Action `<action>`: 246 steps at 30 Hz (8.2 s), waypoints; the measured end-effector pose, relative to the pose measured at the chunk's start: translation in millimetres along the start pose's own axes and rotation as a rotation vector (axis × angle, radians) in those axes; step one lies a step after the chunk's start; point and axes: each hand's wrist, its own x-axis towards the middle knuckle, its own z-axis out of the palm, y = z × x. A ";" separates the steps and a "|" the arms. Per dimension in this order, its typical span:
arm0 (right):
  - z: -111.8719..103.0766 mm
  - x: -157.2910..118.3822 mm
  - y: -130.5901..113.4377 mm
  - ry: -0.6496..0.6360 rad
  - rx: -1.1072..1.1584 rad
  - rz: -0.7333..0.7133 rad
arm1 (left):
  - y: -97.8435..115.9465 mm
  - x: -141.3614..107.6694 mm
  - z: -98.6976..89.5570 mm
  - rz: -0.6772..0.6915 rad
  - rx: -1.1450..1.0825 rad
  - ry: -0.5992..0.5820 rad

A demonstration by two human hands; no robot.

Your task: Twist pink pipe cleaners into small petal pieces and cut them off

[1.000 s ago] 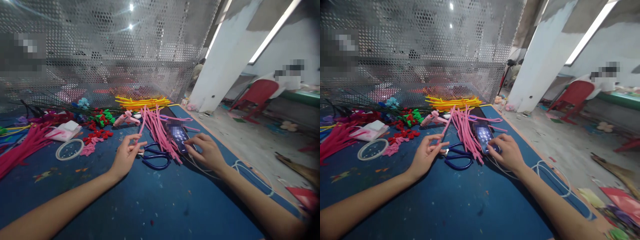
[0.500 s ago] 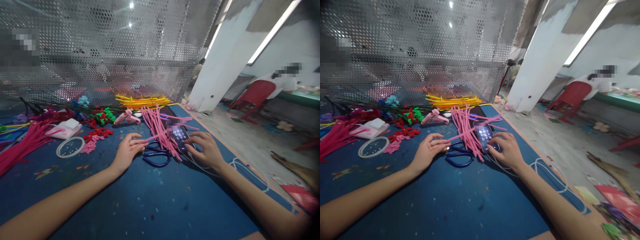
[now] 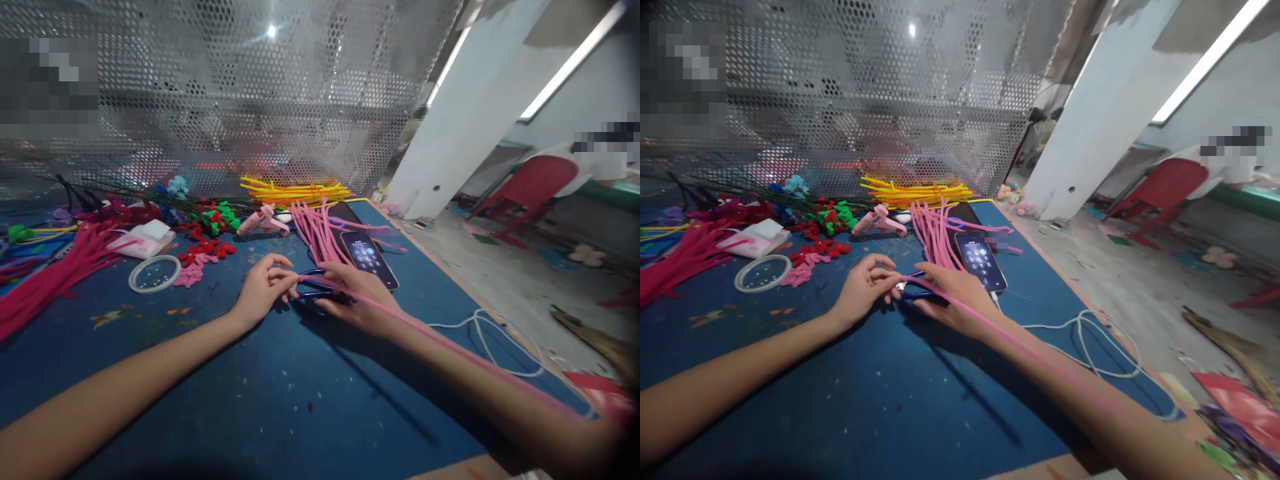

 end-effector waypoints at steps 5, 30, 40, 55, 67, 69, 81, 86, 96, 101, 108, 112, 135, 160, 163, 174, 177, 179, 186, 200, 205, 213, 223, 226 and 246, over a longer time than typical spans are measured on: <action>32.1 25.0 -3.9 0.095 0.155 -0.167 | 3.3 -6.1 5.5 -0.050 -0.057 -0.028; 40.0 16.3 -4.6 0.106 0.309 0.077 | 0.2 -3.5 4.2 -0.049 0.121 0.027; 38.3 17.6 -5.8 0.071 0.260 0.104 | -3.0 -2.9 2.2 -0.075 0.093 0.052; 37.9 16.7 -9.6 0.044 0.225 0.196 | -0.9 -5.7 3.6 0.015 0.317 0.007; 10.4 -15.0 19.7 0.101 -0.217 -0.054 | -0.4 -3.9 3.9 -0.023 0.334 0.004; -3.2 -32.3 33.1 0.197 -0.279 0.069 | -1.3 -3.7 3.5 -0.015 0.357 -0.030; -18.8 -60.0 53.7 0.187 -0.345 0.477 | -1.9 -5.0 3.2 0.056 0.471 -0.137; -21.0 -60.4 57.7 0.248 -0.317 0.440 | -2.6 -4.0 3.2 0.080 0.491 -0.128; -4.3 -42.7 4.6 0.148 -0.082 0.209 | 6.0 -6.7 2.9 0.260 0.660 -0.122; 27.4 -1.7 -31.0 0.004 0.117 0.198 | 7.6 -10.7 -8.3 0.299 0.676 -0.087; 66.4 48.4 -36.0 -0.035 0.310 0.124 | 7.4 -21.8 -39.4 0.275 0.696 0.098; 79.5 73.0 -32.2 -0.009 0.320 0.116 | 5.2 -14.0 -53.6 0.231 0.632 0.209; 96.2 85.3 -23.3 -0.042 0.342 0.171 | -3.9 1.2 -71.1 0.059 0.302 0.186; -12.5 -2.5 122.2 0.216 -0.213 0.297 | 7.9 -7.6 -66.8 0.175 0.769 0.092; -11.1 -3.7 123.5 0.194 -0.202 0.300 | 8.0 -7.4 -66.8 0.180 0.783 0.091; -16.6 -5.5 117.2 0.246 -0.160 0.390 | 7.4 -6.5 -68.2 0.204 0.832 0.120; -17.2 -6.4 117.7 0.247 -0.141 0.404 | 6.3 -6.2 -68.8 0.213 0.839 0.126; -18.9 -7.5 119.0 0.251 -0.094 0.417 | 6.1 -5.8 -68.9 0.223 0.849 0.138; -32.9 -10.3 113.5 0.354 0.134 0.533 | 8.5 -4.0 -69.2 0.263 0.940 0.108; 59.8 59.4 -15.8 -0.141 0.892 0.415 | 10.8 3.3 -30.7 0.382 0.918 0.050; 77.3 71.1 -10.1 -0.170 1.054 0.463 | 7.2 1.4 -43.9 0.359 0.974 0.050; 74.4 63.6 -15.6 -0.098 1.098 0.541 | 4.0 -0.9 -41.7 0.294 0.911 0.144; 71.9 61.5 -18.2 -0.085 0.968 0.496 | 7.0 1.7 -41.5 0.317 0.862 0.209; 70.3 60.8 -17.7 -0.093 0.956 0.450 | 7.7 2.1 -41.0 0.273 0.855 0.213; 66.1 58.1 -19.9 0.022 0.462 0.325 | 6.6 2.4 -40.8 0.203 0.833 0.080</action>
